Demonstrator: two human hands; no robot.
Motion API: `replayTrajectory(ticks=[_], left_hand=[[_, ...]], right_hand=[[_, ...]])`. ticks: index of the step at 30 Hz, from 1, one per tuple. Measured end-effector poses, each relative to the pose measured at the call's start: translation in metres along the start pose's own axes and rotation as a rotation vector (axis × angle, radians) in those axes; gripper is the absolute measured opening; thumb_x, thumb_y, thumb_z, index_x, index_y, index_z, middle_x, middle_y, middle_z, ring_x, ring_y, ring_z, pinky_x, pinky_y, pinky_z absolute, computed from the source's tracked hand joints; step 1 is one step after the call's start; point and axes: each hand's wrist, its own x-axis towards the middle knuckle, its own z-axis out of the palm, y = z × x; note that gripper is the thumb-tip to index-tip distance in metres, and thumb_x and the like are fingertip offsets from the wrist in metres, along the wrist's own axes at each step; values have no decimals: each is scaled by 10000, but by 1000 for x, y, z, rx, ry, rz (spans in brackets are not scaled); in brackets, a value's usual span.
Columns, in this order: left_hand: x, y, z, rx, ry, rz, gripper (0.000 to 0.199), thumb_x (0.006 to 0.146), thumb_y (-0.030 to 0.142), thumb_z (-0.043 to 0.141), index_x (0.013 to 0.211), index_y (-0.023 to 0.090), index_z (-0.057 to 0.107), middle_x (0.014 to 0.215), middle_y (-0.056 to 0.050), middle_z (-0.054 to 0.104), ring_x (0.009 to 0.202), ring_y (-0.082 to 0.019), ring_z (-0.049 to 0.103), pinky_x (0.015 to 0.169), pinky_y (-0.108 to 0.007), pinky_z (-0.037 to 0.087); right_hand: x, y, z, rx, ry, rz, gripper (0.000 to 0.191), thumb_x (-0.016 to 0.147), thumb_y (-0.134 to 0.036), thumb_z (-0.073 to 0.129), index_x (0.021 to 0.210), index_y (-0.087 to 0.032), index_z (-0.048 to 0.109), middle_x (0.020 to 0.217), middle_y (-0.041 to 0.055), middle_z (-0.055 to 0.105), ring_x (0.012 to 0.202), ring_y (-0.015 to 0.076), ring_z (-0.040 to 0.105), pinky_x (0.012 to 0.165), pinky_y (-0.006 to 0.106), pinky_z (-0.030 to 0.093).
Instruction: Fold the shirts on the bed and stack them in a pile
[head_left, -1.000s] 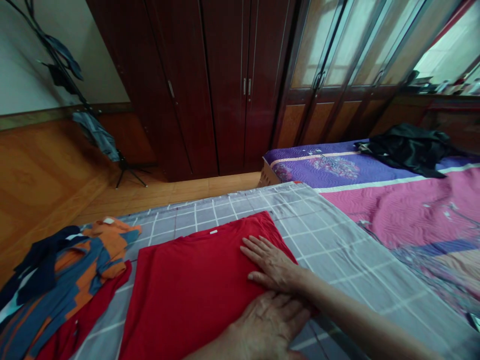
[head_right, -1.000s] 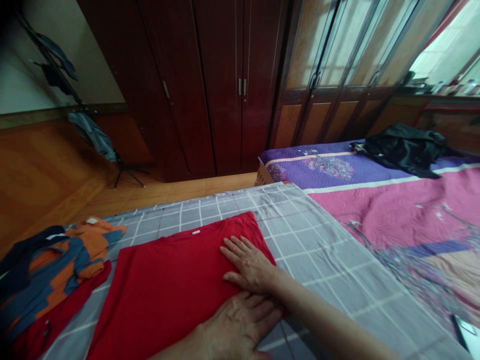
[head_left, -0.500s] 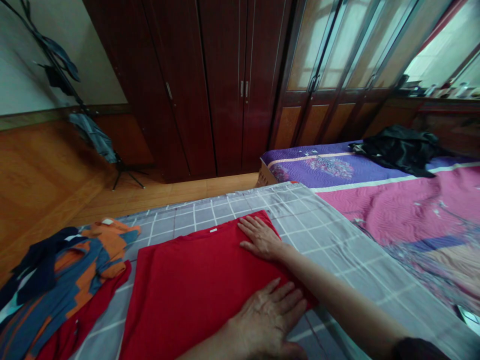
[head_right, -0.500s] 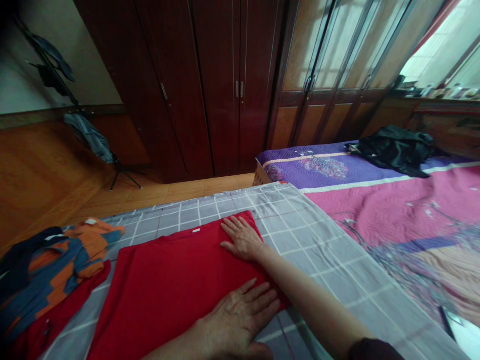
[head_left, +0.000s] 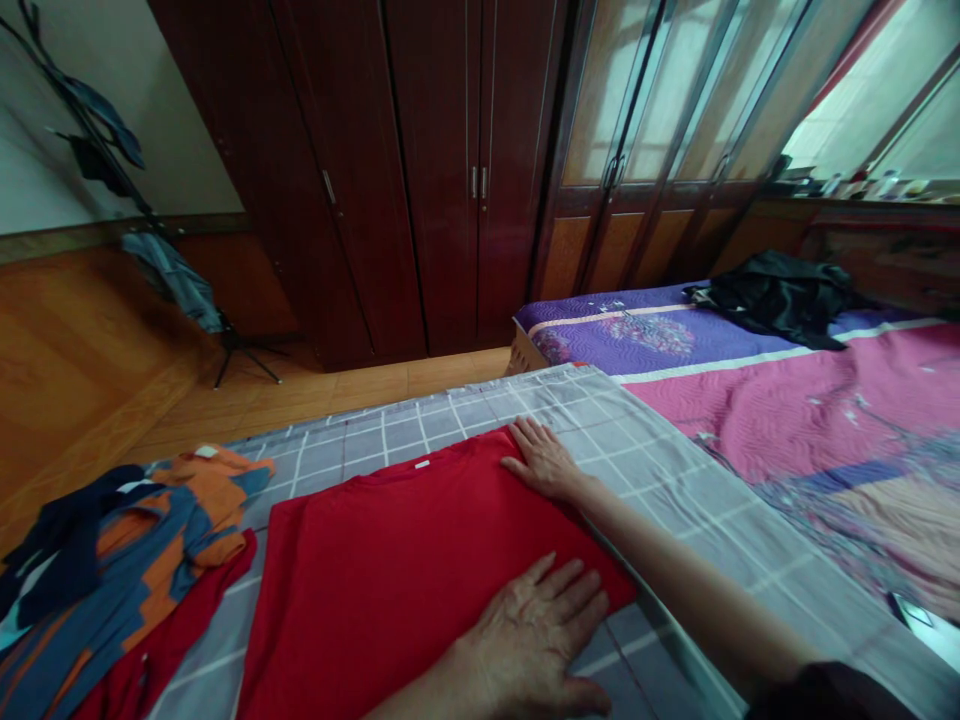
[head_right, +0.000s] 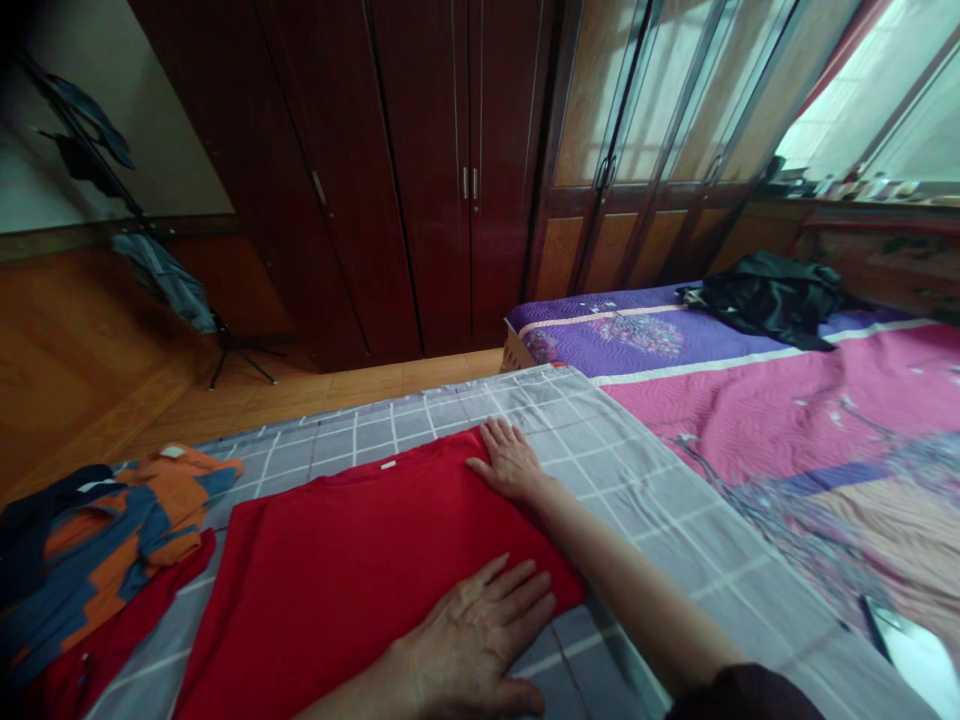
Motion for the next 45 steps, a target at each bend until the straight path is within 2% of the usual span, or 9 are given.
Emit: replayTrajectory(ticks=[8,14,19,23,28,32,35,38,45], left_hand=[[-1,0,0,9,7,3,736,915,617,289,1483,162,178,1533,-97,210,1429,-236,98,1166,-454,97],[-1,1,-3,-50,2,21,716,927,594,292,1482,157,177,1535,-104,214,1427,-224,113,1168,-433,81],[-5,5,-9,-53,92,-20,712,917,601,317,1455,137,272,1512,-146,264,1411,-262,183,1150,-433,184],[-26,12,-15,-11,130,-54,712,926,594,287,1471,143,218,1534,-139,190,1423,-261,113,1157,-454,149],[-64,27,9,25,42,-25,709,930,552,342,1457,88,247,1523,-157,211,1423,-248,79,1167,-456,83],[-101,37,10,-125,31,-5,504,1000,368,218,1457,161,273,1525,-91,236,1423,-193,100,1172,-428,70],[-133,30,-9,-300,165,-204,615,945,508,366,1464,197,254,1535,-85,214,1424,-229,127,1161,-460,105],[-160,8,-18,-605,475,-436,622,920,550,403,1433,205,331,1501,-98,316,1392,-235,256,1140,-449,205],[-175,-38,-7,-1466,1091,-411,549,862,500,547,1262,129,487,1280,-185,548,1176,-259,538,1017,-429,390]], right_hand=[[4,21,-7,-8,98,187,637,922,-479,363,1379,-36,378,1449,222,345,1351,336,285,1081,482,252],[-61,15,-23,101,98,309,538,897,-480,380,1257,-108,527,1102,141,645,980,266,620,823,360,471],[-115,9,-31,161,-20,423,422,827,-475,465,1037,-161,653,935,97,684,794,248,659,710,334,458],[-127,5,-33,156,-92,451,340,781,-536,517,802,-224,650,753,58,690,713,247,656,619,316,417],[-117,6,-28,137,-163,445,294,737,-479,557,597,-222,582,568,36,624,579,217,602,543,300,343],[-113,8,-30,498,-175,567,303,677,-474,603,538,-208,557,485,22,577,494,192,557,481,288,341],[-117,-1,-40,1068,-258,682,255,654,-443,679,696,-196,627,648,41,679,608,215,639,552,299,467],[-121,-16,-48,1431,-294,750,269,652,-372,712,843,-189,662,889,90,724,837,275,679,753,363,538],[-94,-55,-57,1490,-109,755,396,603,-272,761,974,-168,666,955,99,721,824,250,687,703,308,564]])
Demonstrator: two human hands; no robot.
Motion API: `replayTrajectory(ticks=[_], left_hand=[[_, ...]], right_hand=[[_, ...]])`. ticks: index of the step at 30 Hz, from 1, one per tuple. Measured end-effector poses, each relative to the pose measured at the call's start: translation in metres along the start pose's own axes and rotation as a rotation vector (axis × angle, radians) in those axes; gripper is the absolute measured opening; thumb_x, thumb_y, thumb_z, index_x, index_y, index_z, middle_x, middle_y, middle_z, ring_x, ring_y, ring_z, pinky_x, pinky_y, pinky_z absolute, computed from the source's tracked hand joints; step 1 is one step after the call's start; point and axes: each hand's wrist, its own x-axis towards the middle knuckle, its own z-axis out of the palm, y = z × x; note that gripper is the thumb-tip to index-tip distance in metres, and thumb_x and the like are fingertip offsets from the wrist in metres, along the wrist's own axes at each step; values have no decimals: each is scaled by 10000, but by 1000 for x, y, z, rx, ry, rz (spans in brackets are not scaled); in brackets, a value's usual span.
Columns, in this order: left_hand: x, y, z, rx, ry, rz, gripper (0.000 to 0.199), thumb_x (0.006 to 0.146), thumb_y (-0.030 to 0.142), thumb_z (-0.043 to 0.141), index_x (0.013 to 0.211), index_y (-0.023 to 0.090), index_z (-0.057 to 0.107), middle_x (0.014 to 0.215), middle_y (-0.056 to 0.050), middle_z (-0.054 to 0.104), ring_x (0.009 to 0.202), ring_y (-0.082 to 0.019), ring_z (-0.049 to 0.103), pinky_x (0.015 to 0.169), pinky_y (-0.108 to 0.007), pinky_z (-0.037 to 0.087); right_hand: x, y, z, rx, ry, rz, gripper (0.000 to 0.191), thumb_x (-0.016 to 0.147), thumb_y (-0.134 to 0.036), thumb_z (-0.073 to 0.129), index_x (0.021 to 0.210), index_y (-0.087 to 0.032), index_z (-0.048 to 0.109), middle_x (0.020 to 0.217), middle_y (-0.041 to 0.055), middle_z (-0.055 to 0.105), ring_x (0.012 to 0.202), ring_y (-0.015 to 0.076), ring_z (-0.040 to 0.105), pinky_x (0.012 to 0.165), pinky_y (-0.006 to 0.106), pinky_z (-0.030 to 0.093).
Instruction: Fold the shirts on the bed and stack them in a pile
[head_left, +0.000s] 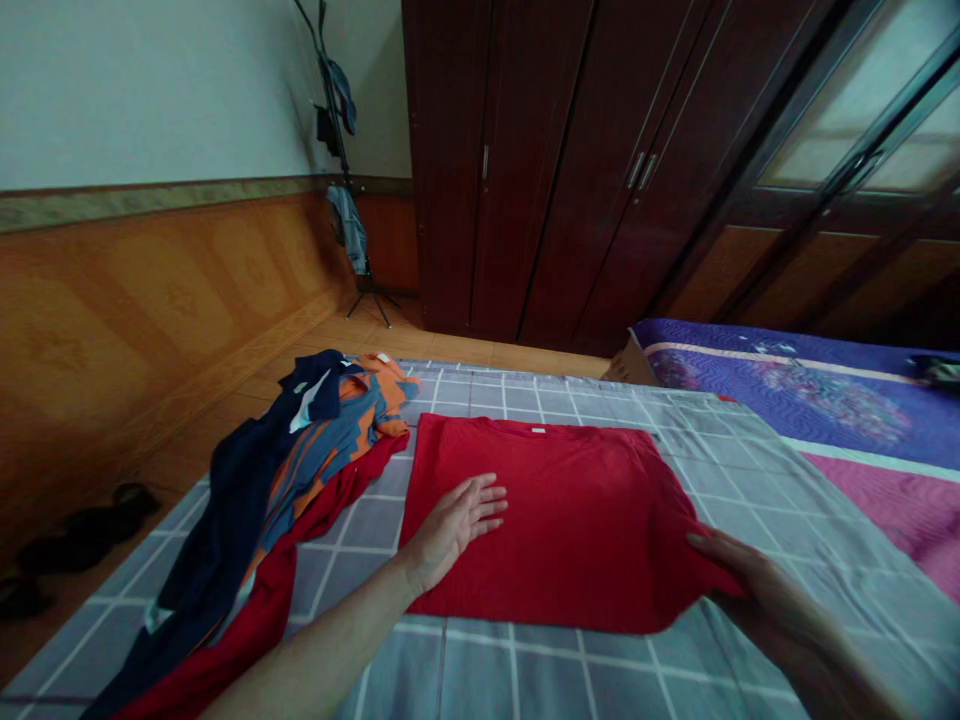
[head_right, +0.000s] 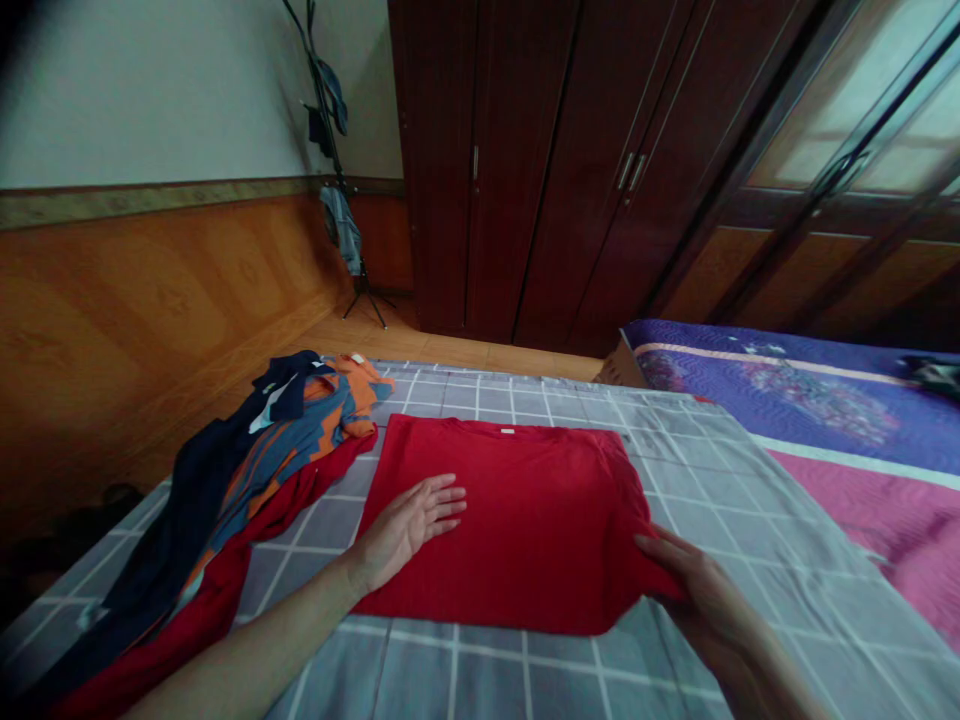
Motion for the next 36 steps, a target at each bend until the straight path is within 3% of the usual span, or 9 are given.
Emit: replayTrajectory(ticks=[3,6,8,10,13,17,21,28,36], left_hand=[[4,12,-4,-185,78,-67,454,894,436,524,1222,123,499,1225,-180,578,1057,-229,606,938,-375,449],[6,29,-13,-235,136,-119,426,926,444,464,1197,117,497,1172,-181,607,965,-221,645,860,-364,492],[7,37,-23,-219,175,-113,418,918,453,478,1176,125,501,1137,-174,628,924,-223,660,822,-367,509],[9,42,-37,-164,227,-35,380,884,422,551,1140,142,528,1101,-147,651,913,-217,665,822,-356,512],[14,44,-55,-87,303,106,341,813,333,654,1099,167,572,1102,-100,661,1004,-200,637,914,-319,472],[18,44,-67,-47,335,102,534,744,272,711,1228,168,512,1118,-104,651,1067,-223,610,975,-359,434],[21,43,-62,157,342,118,717,698,246,717,1341,162,411,1167,-122,626,1085,-252,599,977,-400,429],[24,44,-51,593,319,296,655,650,62,570,1289,190,500,1361,-60,513,1287,-228,426,1102,-367,296],[30,39,-76,643,409,329,652,572,10,445,1207,102,563,1239,-109,607,1154,-241,558,1036,-392,397]], right_hand=[[8,-19,48,-31,-36,-105,532,562,-244,782,1064,-148,632,878,83,721,700,202,678,614,265,538],[13,-25,120,-208,-144,-257,573,600,-241,703,1148,-119,584,792,44,702,638,189,650,570,274,507],[9,-16,173,-473,-201,-388,549,640,-199,589,1182,-111,564,710,10,676,591,178,622,535,262,470],[0,4,220,-809,-286,-573,448,666,-143,516,1104,-159,611,794,22,695,721,181,643,634,250,464],[-20,39,265,-1264,-343,-678,395,684,-108,484,1048,-174,624,865,79,710,783,218,660,654,270,441],[-35,63,275,-1429,-413,-777,536,696,-100,492,1231,-126,521,988,130,687,833,242,659,644,286,434],[-37,64,266,-1405,-482,-836,465,683,-95,480,1137,-154,566,952,83,683,788,214,649,622,273,420],[-44,72,265,-1373,-531,-948,397,674,-78,478,1047,-168,577,902,61,660,746,186,613,589,254,388],[-45,85,259,-1333,-559,-1061,414,663,-61,488,1050,-187,558,877,40,626,742,181,574,590,259,368]])
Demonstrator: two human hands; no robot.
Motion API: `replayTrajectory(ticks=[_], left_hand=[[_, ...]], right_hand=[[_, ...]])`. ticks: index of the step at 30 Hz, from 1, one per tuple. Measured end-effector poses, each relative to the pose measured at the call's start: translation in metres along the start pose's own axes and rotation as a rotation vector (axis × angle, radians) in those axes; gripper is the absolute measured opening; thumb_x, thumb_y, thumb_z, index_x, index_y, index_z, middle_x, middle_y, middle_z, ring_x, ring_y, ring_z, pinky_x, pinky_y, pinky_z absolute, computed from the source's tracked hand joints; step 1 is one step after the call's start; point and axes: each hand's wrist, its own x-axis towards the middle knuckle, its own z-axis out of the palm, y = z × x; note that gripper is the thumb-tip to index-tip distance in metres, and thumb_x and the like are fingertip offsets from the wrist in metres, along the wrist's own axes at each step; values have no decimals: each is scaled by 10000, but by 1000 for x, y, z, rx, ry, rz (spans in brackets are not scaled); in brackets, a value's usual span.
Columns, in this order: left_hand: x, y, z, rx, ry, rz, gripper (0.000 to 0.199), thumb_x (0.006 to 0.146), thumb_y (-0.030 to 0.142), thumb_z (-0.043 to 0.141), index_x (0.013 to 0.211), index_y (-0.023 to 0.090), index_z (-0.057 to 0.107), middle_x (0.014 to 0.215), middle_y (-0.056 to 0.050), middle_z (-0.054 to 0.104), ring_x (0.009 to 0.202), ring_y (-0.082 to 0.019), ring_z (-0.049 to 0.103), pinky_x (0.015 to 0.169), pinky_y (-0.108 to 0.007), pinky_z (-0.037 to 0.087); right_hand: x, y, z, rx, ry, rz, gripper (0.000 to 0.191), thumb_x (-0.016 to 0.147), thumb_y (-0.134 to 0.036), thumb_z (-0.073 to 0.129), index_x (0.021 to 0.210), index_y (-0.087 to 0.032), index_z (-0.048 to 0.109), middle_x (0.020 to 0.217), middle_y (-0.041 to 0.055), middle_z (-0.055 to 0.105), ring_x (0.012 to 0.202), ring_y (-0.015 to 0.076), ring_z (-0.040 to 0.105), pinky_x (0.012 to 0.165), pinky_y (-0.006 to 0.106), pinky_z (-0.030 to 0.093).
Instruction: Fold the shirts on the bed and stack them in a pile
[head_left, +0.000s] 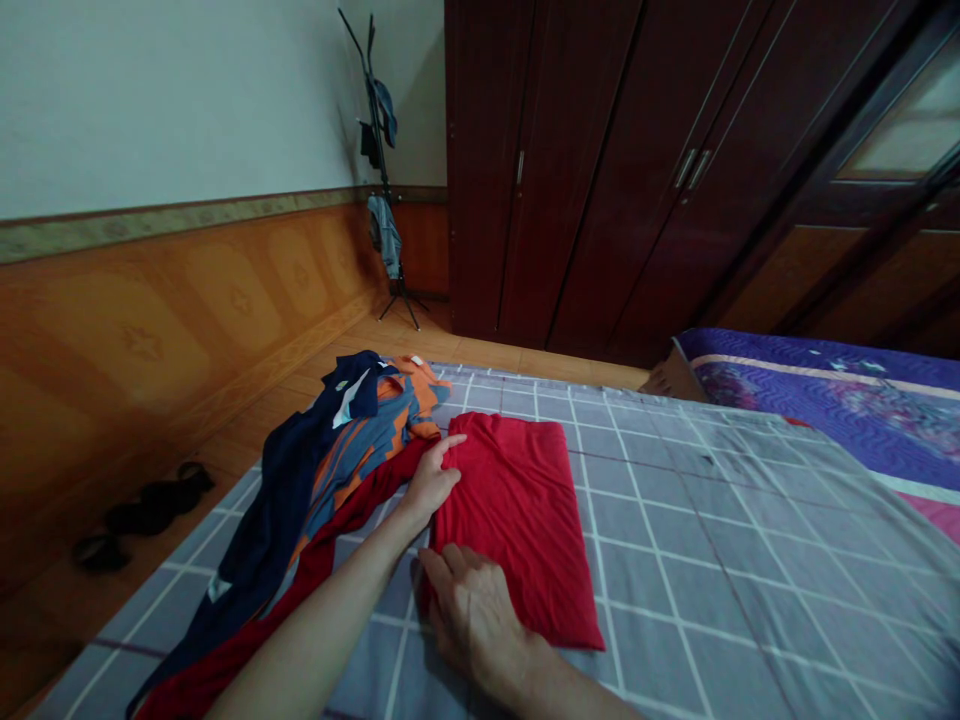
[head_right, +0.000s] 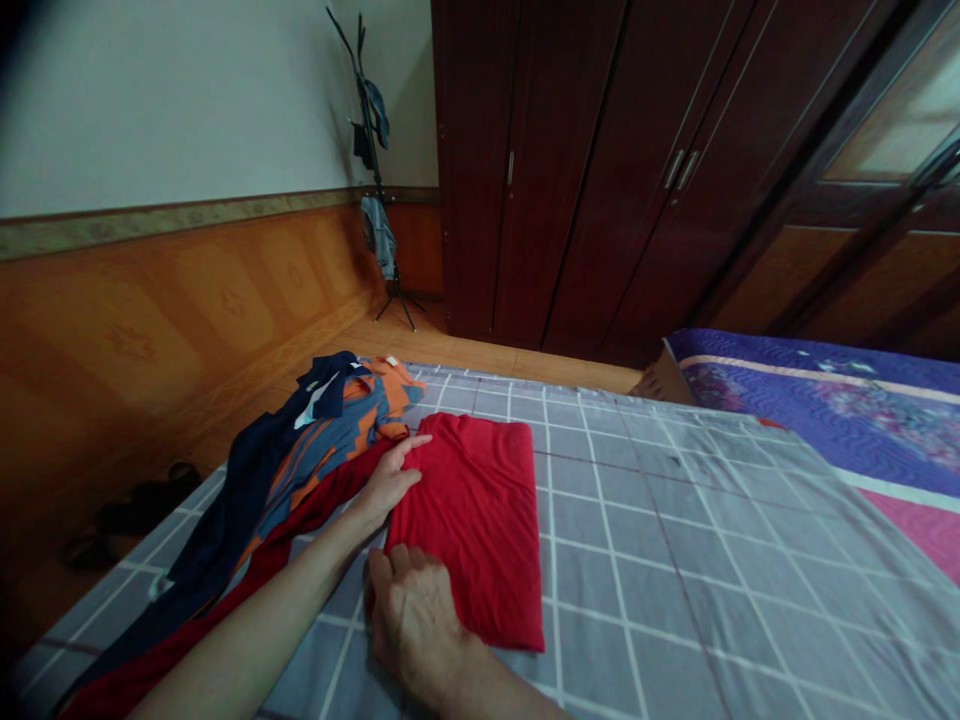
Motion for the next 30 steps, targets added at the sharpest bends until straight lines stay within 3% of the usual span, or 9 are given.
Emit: replayTrajectory(ticks=[5,12,17,21,26,30], left_hand=[[5,-8,-4,48,58,42,740,578,-13,448,1298,144,506,1343,-76,533,1259,-218,469,1082,-359,352],[9,-13,-7,169,169,112,682,623,-24,453,1269,179,538,1404,-79,457,1273,-229,443,989,-328,445],[8,-14,-7,281,199,141,500,734,113,542,1229,182,558,1342,-111,500,1142,-240,550,932,-364,482],[7,-15,-5,392,191,156,504,738,200,619,1233,147,542,1270,-136,548,1126,-256,554,989,-407,430],[3,-10,-7,529,172,126,529,749,159,590,1269,109,498,1190,-164,596,1007,-256,614,933,-410,459],[-3,-3,-6,627,180,97,531,784,231,596,1286,117,466,1142,-163,619,1044,-281,603,934,-423,444]], right_hand=[[-2,-1,0,8,14,-40,379,681,-73,502,1037,-197,536,878,31,612,740,180,556,588,270,357],[-4,-3,2,-60,18,-128,343,702,-95,526,1029,-197,504,881,28,594,730,184,531,568,282,340],[-5,-7,-4,-81,31,-180,279,720,-123,532,987,-196,499,865,25,575,728,188,507,573,295,350],[-8,-10,-13,-117,1,-282,193,778,-168,538,966,-188,502,860,29,571,729,185,498,588,302,378],[-45,14,-10,-225,29,-214,297,797,-111,531,1086,-174,505,918,41,610,771,202,533,675,331,432],[-91,54,-3,-319,187,-130,497,762,-105,564,1244,-159,455,1179,98,580,1063,267,509,898,394,406]])
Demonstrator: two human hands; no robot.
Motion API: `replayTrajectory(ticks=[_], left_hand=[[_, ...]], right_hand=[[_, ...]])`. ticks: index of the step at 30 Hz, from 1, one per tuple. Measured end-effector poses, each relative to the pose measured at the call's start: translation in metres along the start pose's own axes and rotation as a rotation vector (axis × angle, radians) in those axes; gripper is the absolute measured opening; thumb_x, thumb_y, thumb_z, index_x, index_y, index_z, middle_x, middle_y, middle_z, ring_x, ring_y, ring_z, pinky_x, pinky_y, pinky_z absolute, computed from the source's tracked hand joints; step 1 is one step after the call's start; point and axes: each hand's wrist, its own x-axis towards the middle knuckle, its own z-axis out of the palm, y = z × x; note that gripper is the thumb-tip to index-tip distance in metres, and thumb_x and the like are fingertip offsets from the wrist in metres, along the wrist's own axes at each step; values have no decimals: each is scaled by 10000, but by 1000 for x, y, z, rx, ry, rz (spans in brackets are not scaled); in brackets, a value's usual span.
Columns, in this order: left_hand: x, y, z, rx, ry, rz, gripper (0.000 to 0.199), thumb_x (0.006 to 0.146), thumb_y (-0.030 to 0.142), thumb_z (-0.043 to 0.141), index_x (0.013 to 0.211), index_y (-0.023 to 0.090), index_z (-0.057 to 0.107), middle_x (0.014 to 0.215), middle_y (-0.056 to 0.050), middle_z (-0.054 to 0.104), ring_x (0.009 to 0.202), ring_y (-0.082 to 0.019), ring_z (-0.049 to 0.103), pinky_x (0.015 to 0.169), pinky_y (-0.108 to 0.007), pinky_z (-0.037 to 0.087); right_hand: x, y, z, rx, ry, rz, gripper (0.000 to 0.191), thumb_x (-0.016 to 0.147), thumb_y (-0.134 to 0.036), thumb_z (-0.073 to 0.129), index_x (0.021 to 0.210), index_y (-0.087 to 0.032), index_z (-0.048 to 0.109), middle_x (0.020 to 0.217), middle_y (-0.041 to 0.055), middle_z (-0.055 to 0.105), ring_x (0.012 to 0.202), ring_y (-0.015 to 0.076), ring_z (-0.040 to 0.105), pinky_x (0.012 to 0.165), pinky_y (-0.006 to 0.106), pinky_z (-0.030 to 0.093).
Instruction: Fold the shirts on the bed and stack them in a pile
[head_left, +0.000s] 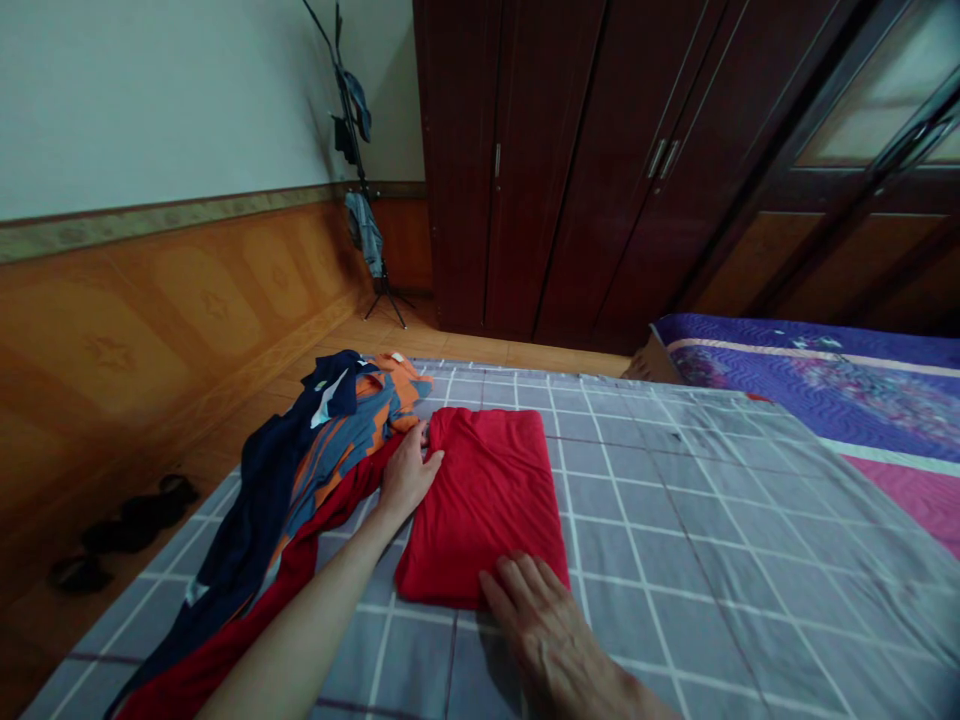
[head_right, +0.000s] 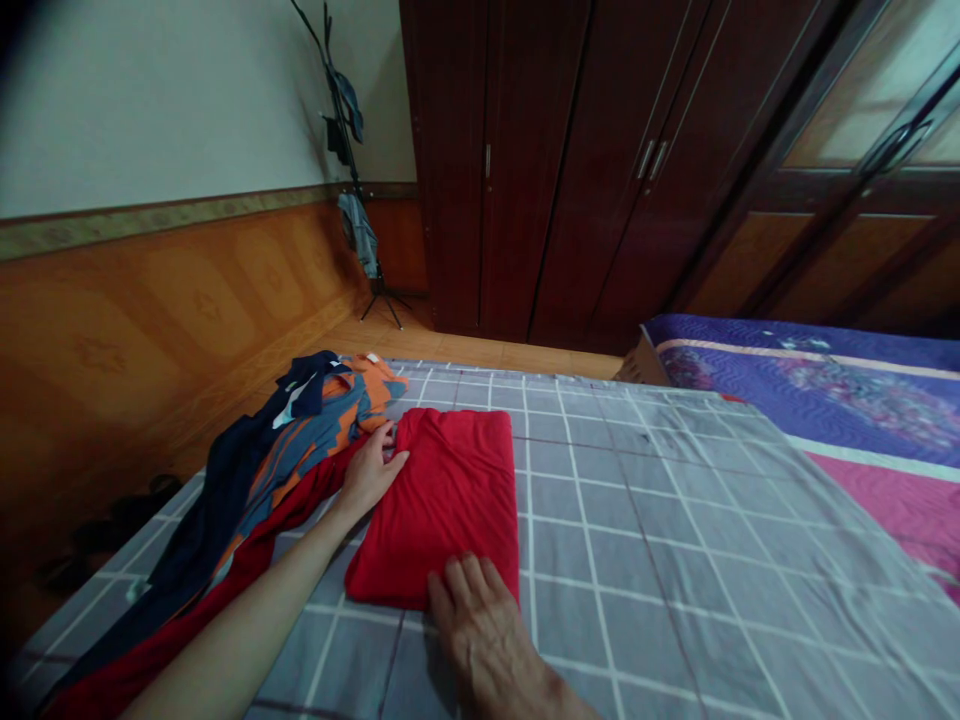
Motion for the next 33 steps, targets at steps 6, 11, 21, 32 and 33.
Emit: replayTrajectory(ticks=[6,11,21,32,33], left_hand=[[-7,11,7,249,-91,-9,466,863,229,518,1310,168,400,1205,-155,604,1080,-276,600,891,-399,461],[-16,17,-7,272,-114,42,455,845,131,496,1290,191,431,1229,-134,580,1081,-251,599,912,-379,458],[-44,81,15,252,-190,348,543,897,303,468,1397,121,361,1401,-183,439,1317,-294,380,1079,-455,312],[-37,42,55,451,-75,285,922,790,671,481,1456,82,237,1499,-242,231,1392,-388,176,1105,-580,123],[-34,39,52,463,-68,277,924,791,676,473,1457,80,235,1496,-242,242,1392,-386,181,1108,-575,123]], right_hand=[[-9,28,-17,-47,-110,109,241,745,-15,565,909,-190,585,906,47,619,817,217,561,748,353,444],[-6,20,-51,76,-184,77,145,729,-72,609,788,-203,590,811,33,612,743,203,554,628,311,416],[53,130,-40,387,199,478,255,840,-250,520,1038,-150,645,1034,115,642,966,218,598,872,341,449],[120,193,10,522,111,446,97,729,-184,614,772,-148,694,838,56,658,798,172,610,758,281,470],[121,195,11,549,113,430,80,729,-167,610,740,-147,687,825,52,658,789,164,610,749,269,469]])
